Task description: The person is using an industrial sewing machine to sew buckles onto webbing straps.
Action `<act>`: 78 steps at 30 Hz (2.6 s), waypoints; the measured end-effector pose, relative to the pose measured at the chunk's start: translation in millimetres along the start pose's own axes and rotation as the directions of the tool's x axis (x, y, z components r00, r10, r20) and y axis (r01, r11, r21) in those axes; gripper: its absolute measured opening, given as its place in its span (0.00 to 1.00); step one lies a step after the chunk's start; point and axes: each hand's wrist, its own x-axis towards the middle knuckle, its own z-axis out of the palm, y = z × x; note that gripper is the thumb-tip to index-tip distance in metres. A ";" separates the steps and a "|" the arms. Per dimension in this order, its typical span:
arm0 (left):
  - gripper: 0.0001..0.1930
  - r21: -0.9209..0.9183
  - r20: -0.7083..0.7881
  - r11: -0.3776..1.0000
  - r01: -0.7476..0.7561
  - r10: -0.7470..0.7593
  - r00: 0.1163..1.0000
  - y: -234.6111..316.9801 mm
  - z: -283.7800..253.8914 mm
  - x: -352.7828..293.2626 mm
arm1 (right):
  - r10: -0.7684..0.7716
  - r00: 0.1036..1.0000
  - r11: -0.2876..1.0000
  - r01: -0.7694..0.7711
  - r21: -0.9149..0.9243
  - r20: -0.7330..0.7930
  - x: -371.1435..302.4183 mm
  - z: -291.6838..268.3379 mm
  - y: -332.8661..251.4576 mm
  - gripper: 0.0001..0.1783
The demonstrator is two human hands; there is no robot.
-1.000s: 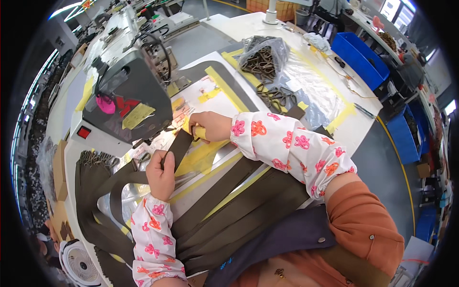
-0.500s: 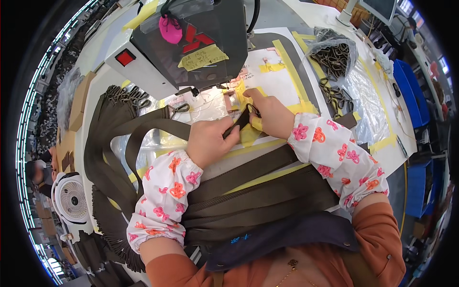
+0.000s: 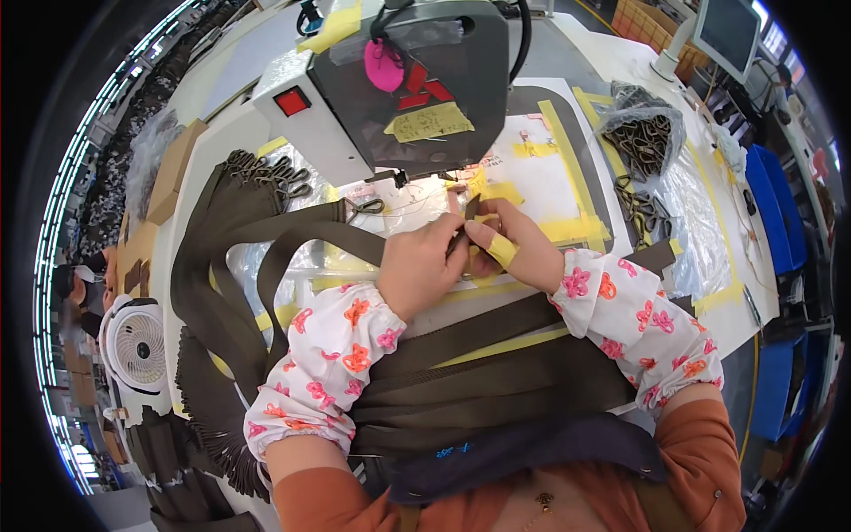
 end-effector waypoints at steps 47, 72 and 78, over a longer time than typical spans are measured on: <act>0.22 0.494 0.169 0.798 -0.346 0.302 0.938 3.4 9.0 -2.2 | 0.271 0.962 0.945 -0.257 0.201 -0.044 4.8 -3.4 12.5 0.16; 0.10 -0.630 0.452 0.677 0.381 -0.080 0.889 -33.8 -6.3 8.0 | -0.050 0.996 0.976 0.066 -0.209 0.080 -3.3 -6.7 4.3 0.14; 0.07 -0.302 0.261 0.937 0.175 -0.095 0.961 -23.9 -1.5 4.8 | 0.093 0.994 0.986 -0.082 -0.148 0.065 -3.6 -4.8 -4.2 0.15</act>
